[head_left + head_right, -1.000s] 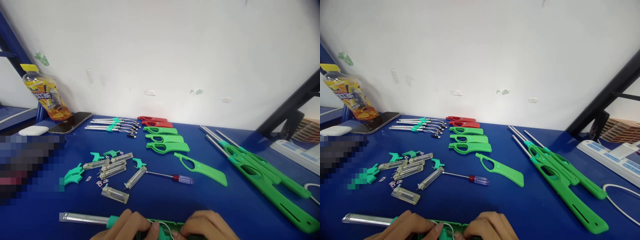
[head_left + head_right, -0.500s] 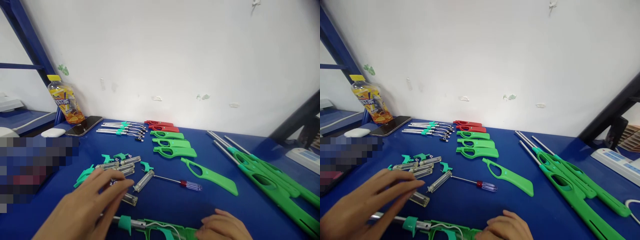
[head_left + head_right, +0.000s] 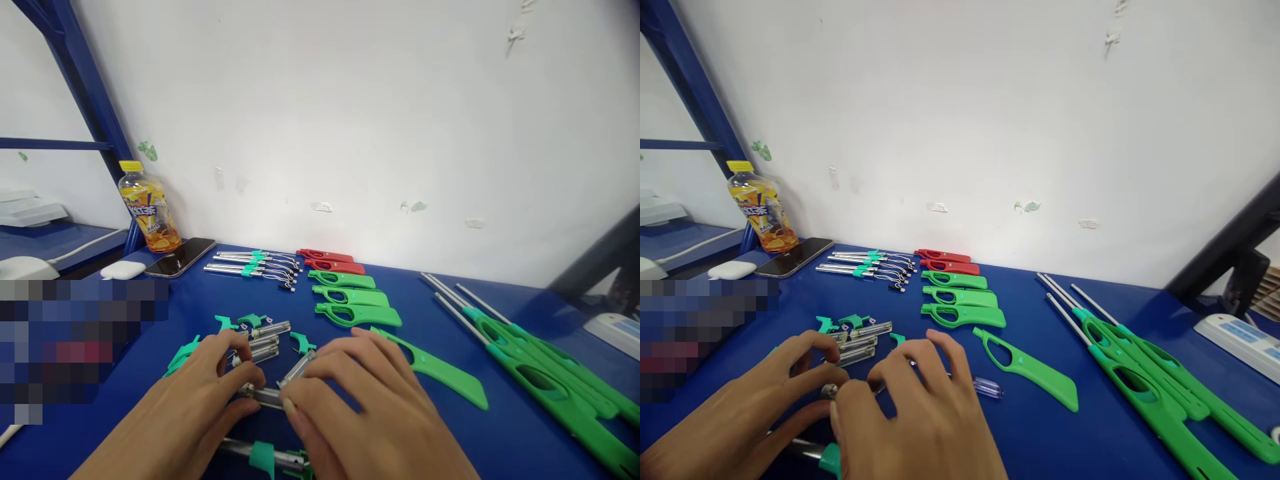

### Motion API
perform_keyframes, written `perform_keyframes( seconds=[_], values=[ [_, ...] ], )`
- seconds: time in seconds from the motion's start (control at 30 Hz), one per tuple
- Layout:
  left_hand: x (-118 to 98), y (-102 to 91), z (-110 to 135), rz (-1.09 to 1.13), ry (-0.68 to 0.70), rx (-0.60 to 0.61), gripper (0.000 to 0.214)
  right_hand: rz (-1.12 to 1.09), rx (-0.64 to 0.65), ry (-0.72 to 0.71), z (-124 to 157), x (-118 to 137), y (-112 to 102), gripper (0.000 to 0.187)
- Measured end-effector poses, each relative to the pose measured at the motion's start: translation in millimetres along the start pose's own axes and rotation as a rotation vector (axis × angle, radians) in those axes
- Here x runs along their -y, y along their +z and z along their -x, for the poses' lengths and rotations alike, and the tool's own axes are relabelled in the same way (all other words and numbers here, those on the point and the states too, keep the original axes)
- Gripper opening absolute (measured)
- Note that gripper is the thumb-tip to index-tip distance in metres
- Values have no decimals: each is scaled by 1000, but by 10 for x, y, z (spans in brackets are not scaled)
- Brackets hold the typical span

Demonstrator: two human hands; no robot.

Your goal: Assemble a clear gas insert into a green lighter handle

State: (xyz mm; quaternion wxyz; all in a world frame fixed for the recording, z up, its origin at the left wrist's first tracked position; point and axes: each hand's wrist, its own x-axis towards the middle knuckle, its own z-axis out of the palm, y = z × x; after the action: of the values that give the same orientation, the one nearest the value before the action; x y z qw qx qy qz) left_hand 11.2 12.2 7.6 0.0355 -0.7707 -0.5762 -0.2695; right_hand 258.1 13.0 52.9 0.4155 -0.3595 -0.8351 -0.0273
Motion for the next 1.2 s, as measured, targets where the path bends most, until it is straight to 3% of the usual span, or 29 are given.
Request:
perform_keyframes(
  seconds=[0.1,0.27,0.43,0.6,0.83,0.97,1.2],
  values=[
    [-76,-25,-89,6,-16,-34,42,-25,76,-70,-66,-60,58,10],
    [-190,-99,-133,24,-29,-95,48,-59,195,-112,-86,-160,81,14],
    [100,-121,57,66,13,-122,55,-42,279,-15,-49,-285,2,31],
    [467,-192,66,30,-16,31,31,52,214,48,-16,-362,-39,16],
    [208,-320,-132,60,-204,286,40,60,231,35,-10,-356,-19,17],
    [167,-282,-146,65,-224,319,40,69,218,28,1,-358,-14,15],
    [194,-299,-150,66,-211,256,34,63,233,47,-1,-358,-13,16]
  ],
)
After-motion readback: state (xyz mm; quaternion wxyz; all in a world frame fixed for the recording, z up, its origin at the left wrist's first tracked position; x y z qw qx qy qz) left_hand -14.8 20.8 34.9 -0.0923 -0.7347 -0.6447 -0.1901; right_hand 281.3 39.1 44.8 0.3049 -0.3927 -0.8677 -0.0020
